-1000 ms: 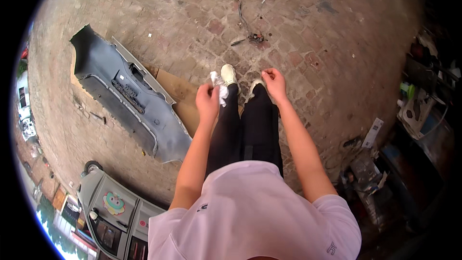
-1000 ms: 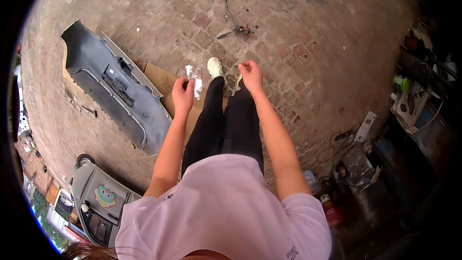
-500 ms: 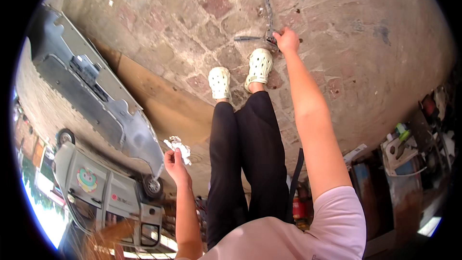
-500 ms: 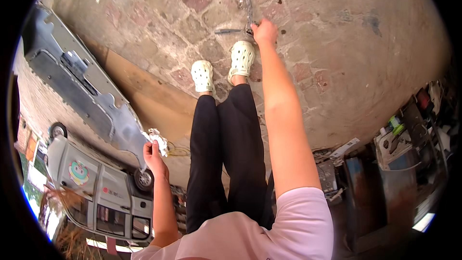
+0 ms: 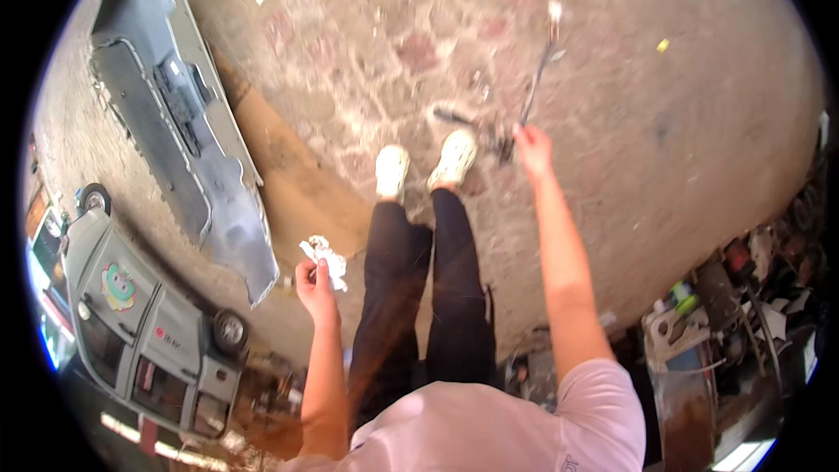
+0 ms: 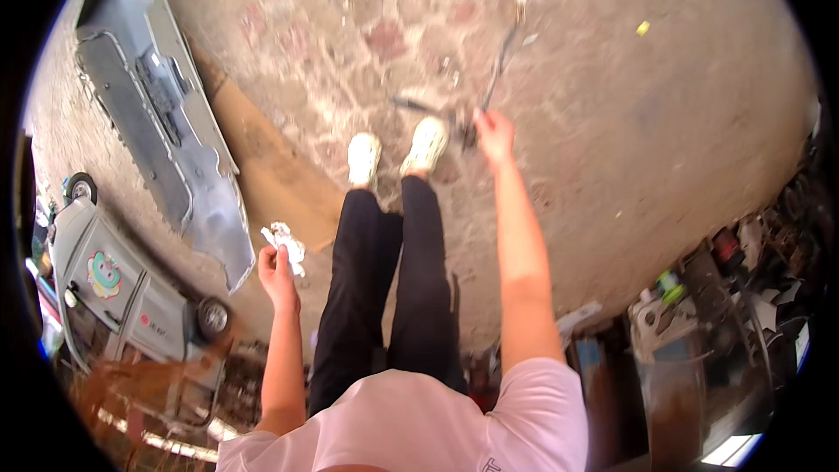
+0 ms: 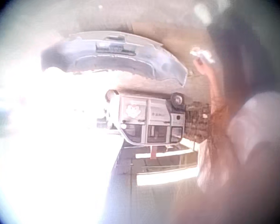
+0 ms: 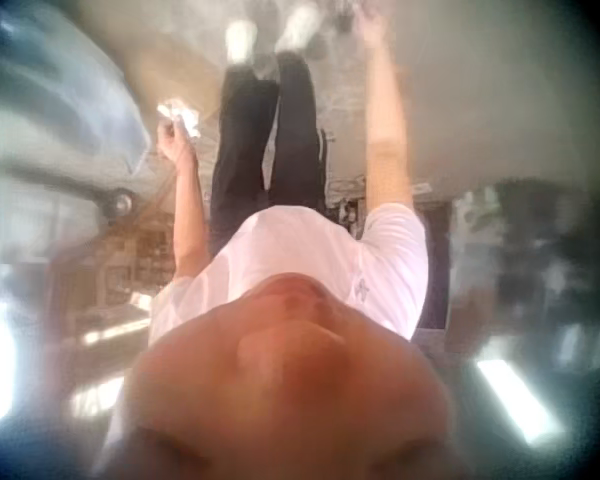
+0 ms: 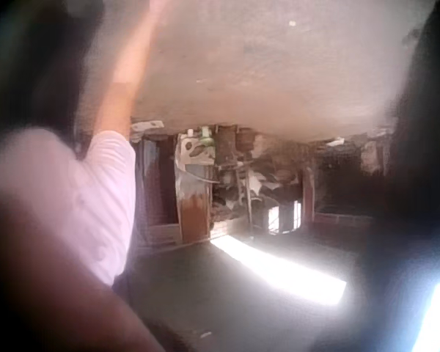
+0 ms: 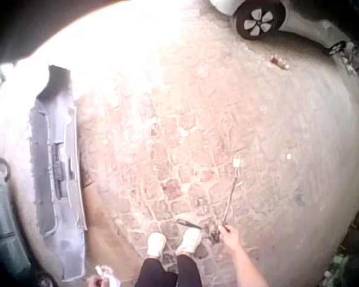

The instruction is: The person cleans a mechanical component with a cloth, then sits on the ground to manipulate it with pliers and a small tool. They walk through the workshop, pick up a pair of scissors, and return to the component to continue working.

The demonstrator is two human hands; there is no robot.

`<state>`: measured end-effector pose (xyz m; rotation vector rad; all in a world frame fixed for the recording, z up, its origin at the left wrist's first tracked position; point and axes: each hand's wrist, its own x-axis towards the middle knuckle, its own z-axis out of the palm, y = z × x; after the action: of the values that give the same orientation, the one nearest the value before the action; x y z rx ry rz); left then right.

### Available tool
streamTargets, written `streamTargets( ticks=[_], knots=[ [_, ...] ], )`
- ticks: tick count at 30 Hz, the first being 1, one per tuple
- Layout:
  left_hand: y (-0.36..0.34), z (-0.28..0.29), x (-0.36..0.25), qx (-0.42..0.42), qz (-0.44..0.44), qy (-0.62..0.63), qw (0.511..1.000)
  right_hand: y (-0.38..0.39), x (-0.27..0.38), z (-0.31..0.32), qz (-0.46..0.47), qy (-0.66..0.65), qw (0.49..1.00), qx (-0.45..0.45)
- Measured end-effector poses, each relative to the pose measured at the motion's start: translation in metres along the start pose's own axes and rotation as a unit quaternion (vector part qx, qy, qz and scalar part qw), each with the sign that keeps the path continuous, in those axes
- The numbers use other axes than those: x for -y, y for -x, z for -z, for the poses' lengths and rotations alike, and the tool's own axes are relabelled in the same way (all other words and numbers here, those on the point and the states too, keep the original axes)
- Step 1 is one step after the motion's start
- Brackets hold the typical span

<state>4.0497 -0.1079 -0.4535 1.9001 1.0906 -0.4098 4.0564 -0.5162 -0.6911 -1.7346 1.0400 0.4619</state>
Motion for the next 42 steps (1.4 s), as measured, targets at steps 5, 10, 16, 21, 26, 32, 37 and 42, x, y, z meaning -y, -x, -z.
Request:
streamTargets(
  ticks=[5,10,16,21,26,32,37,42],
  knots=[
    [0.029,0.034,-0.087,0.067,-0.04,0.095,0.992,0.136,0.064,0.095,-0.154,-0.263,0.947,-0.102],
    [0.015,0.048,-0.153,0.068,-0.079,0.15,0.983,0.173,0.094,0.16,-0.184,-0.31,0.9,-0.246],
    [-0.011,0.064,-0.283,0.044,-0.225,0.184,0.956,0.154,0.229,0.204,-0.16,-0.489,0.824,-0.235],
    [-0.087,0.095,-0.331,-0.039,-0.235,0.218,0.946,0.095,0.335,0.2,-0.163,-0.546,0.786,-0.241],
    [-0.157,0.138,-0.441,-0.076,-0.234,0.261,0.934,0.055,0.446,0.211,-0.206,-0.54,0.783,-0.23],
    [-0.225,0.17,-0.571,-0.042,-0.174,0.37,0.911,0.003,0.606,0.189,-0.187,-0.559,0.786,-0.185],
    [-0.302,0.153,-0.646,-0.042,-0.148,0.4,0.903,-0.108,0.738,0.143,-0.188,-0.556,0.798,-0.135],
    [-0.372,0.14,-0.733,-0.096,-0.148,0.428,0.886,-0.297,0.871,0.071,-0.114,-0.513,0.843,-0.112]
  ],
)
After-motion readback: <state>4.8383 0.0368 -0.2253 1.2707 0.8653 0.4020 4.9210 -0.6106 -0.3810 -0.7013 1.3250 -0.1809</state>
